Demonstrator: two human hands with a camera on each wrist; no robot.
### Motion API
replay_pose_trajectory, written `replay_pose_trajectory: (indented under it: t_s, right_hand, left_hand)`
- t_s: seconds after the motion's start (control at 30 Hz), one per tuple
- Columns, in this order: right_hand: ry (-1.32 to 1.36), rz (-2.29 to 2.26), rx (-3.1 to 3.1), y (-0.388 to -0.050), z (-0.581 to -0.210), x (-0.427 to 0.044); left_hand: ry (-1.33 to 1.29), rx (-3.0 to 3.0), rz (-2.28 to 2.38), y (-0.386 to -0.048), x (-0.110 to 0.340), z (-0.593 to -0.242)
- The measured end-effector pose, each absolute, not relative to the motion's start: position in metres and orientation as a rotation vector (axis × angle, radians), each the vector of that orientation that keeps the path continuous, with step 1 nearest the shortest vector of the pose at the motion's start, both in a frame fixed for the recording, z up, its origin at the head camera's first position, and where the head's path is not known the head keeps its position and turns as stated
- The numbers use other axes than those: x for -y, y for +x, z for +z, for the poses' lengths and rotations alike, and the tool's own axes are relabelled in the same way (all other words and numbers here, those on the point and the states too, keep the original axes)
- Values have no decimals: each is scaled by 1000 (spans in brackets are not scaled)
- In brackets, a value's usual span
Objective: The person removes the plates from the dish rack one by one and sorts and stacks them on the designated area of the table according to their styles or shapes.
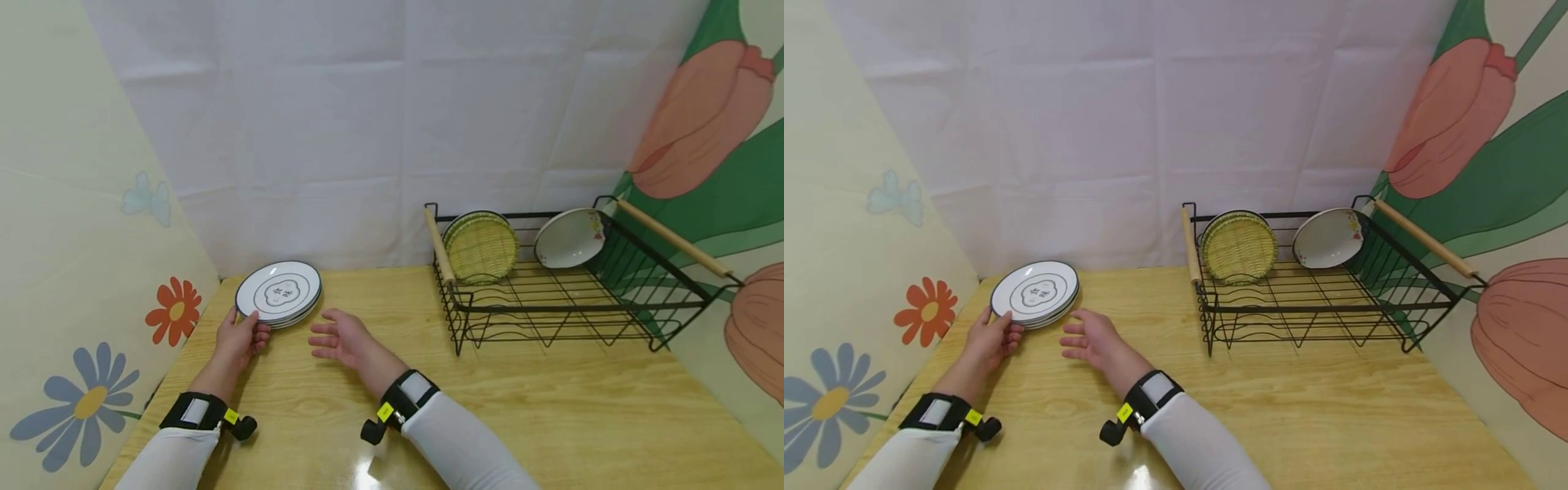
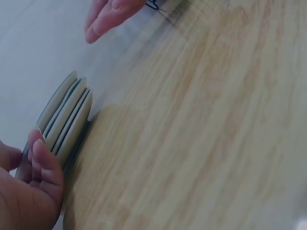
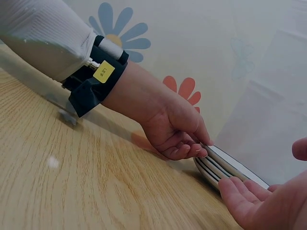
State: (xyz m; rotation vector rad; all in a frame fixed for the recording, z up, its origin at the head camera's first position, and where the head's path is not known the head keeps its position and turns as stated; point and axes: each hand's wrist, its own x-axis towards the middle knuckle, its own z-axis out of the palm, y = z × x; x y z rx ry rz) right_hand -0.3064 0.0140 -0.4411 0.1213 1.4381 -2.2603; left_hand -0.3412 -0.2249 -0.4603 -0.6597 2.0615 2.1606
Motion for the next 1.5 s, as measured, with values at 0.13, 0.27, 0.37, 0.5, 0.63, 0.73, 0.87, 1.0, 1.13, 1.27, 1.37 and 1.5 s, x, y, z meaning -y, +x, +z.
replay_pose_trajectory:
  t_s: [0.13, 0.27, 0.37, 0.5, 0.63, 0.73, 0.87, 1.0, 1.13, 1.27, 1.37, 1.5]
  right_hand:
    - [129, -2261, -1443, -307, -442, -16]
    - [130, -2271, -1431, -307, -442, -18]
    - [127, -2287, -1405, -307, -436, -22]
    - [83, -2308, -1408, -307, -417, -34]
    - [-46, -2306, -1441, -307, -386, -53]
    - [-172, -2301, -1453, -304, -357, -68]
    - [-325, -2302, -1504, -300, -316, -93]
    - [-426, -2307, -1630, -303, -280, -125]
    - [-468, -2220, -1849, -313, -251, -163]
    - [-485, -1925, -2170, -329, -230, -208]
    - [-452, -1701, -2384, -342, -220, -241]
    - [-362, -1399, -2626, -360, -213, -282]
  left_hand:
    - [-640, -2058, 2161, -340, 224, -459]
    - [-677, -2090, 2164, -336, 223, -458]
    - [-739, -2143, 2184, -331, 223, -454]
    - [-722, -2155, 2251, -325, 219, -441]
    - [-591, -2120, 2300, -319, 209, -424]
    - [-463, -2104, 2312, -313, 198, -410]
    - [-286, -2049, 2324, -303, 179, -391]
    - [-155, -1962, 2332, -294, 156, -375]
    - [-54, -1839, 2361, -285, 132, -367]
    - [32, -1726, 2367, -278, 107, -363]
    - [78, -1686, 2343, -275, 89, -363]
    - [121, -1610, 2327, -272, 65, -367]
